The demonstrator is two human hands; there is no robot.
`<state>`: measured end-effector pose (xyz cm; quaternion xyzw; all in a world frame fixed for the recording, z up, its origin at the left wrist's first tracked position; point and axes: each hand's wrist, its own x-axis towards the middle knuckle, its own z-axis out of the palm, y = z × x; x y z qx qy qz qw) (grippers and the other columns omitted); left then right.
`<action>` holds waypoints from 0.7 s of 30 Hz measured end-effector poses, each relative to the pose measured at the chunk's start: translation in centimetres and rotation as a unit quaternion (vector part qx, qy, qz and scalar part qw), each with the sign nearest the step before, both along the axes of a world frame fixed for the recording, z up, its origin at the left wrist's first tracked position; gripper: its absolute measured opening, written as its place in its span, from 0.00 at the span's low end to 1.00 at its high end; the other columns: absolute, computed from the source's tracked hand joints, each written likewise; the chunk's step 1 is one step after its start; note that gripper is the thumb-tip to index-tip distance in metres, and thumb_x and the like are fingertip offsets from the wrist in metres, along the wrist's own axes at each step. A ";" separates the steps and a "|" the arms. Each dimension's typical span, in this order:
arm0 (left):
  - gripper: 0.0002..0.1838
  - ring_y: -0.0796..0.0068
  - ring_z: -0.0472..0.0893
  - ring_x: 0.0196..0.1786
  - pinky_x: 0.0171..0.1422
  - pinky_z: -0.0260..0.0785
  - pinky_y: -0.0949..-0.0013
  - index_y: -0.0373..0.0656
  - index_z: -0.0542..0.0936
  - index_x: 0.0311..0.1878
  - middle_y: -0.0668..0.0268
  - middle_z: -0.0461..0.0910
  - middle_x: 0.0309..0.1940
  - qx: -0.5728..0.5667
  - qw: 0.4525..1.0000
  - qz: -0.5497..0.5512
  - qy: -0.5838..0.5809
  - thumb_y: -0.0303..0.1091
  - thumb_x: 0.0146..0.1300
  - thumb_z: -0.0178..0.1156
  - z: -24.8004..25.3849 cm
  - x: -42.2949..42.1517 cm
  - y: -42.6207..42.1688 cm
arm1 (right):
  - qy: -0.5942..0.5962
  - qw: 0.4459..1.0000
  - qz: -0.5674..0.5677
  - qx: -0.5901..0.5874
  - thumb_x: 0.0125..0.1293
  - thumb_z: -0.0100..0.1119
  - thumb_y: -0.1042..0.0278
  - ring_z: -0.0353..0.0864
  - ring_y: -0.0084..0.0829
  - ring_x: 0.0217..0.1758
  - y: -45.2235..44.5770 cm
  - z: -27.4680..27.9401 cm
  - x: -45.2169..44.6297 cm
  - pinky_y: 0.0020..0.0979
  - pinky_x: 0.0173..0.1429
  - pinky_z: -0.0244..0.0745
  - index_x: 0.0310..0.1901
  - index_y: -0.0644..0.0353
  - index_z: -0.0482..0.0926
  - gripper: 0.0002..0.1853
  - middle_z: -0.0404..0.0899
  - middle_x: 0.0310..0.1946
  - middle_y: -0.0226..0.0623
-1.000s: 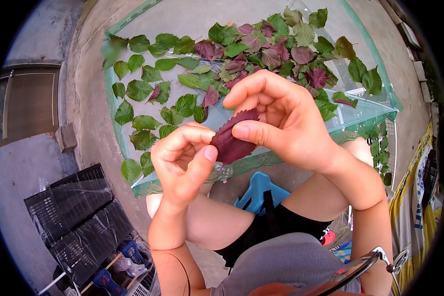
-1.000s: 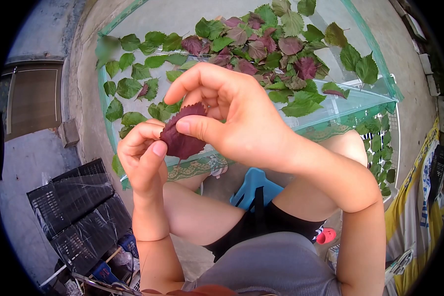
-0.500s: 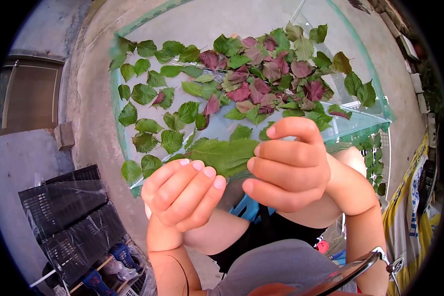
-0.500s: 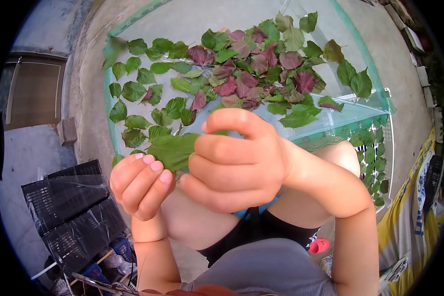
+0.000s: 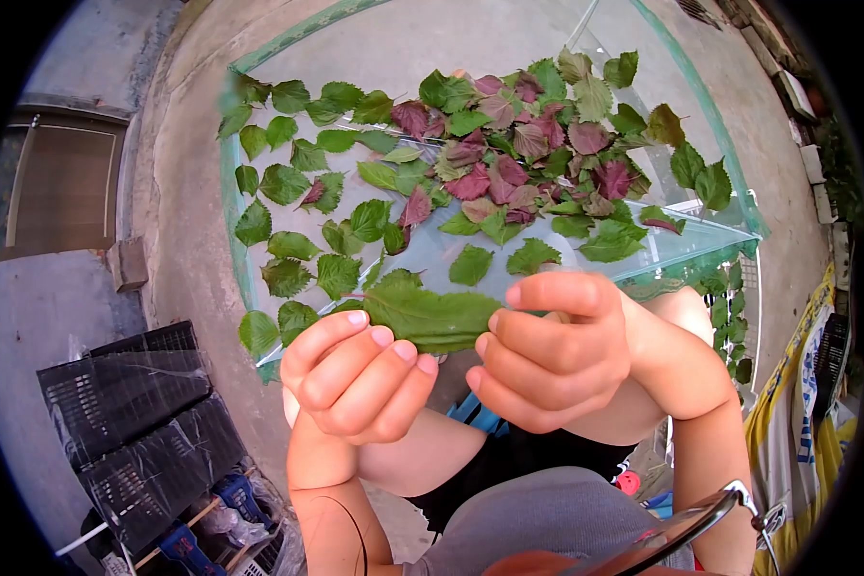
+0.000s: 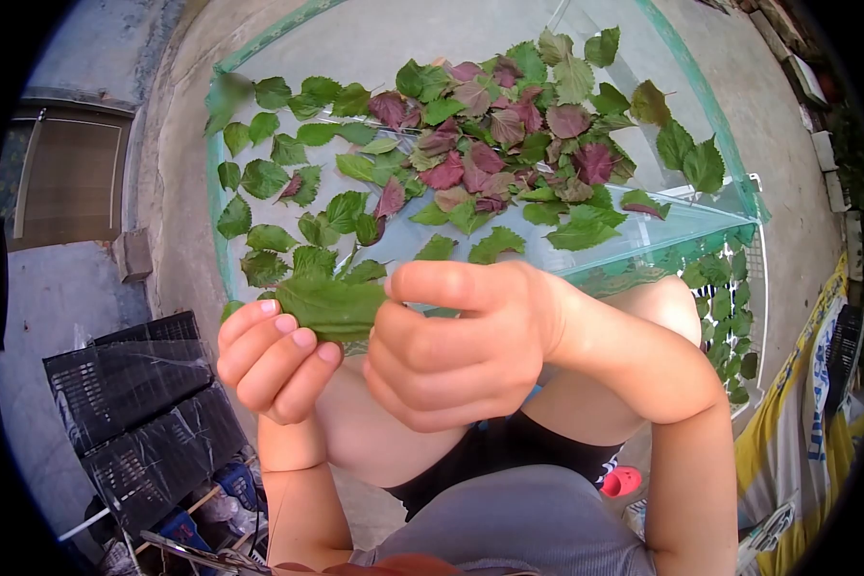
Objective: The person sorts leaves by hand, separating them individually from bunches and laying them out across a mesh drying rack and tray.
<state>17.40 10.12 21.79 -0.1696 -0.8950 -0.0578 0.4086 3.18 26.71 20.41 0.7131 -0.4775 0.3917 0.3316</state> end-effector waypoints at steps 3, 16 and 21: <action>0.14 0.74 0.73 0.40 0.48 0.74 0.68 0.55 0.76 0.38 0.73 0.72 0.37 0.004 1.000 0.001 0.007 0.27 0.48 0.64 -0.2 -0.3 -0.3 | -0.026 1.000 0.008 0.010 0.50 0.58 0.73 0.75 0.29 0.36 -0.1 0.1 0.0 0.33 0.41 0.73 0.35 0.56 0.77 0.08 0.76 0.34 0.31; 0.09 0.80 0.75 0.35 0.40 0.68 0.75 0.33 0.77 0.37 0.64 0.78 0.33 0.717 0.655 -0.045 -0.235 0.31 0.60 0.60 -0.4 -2.4 1.0 | -0.793 0.543 0.231 0.151 0.55 0.55 0.88 0.71 0.19 0.42 -1.3 0.2 0.5 0.23 0.48 0.70 0.51 0.63 0.65 0.22 0.69 0.39 0.31; 0.08 0.85 0.74 0.31 0.38 0.67 0.81 0.34 0.79 0.37 0.67 0.79 0.31 0.751 0.614 -0.030 -0.241 0.30 0.61 0.62 -0.6 -2.4 0.7 | -0.796 0.535 0.235 0.155 0.55 0.54 0.88 0.71 0.18 0.43 -1.3 0.2 0.4 0.22 0.48 0.70 0.52 0.63 0.65 0.23 0.69 0.40 0.31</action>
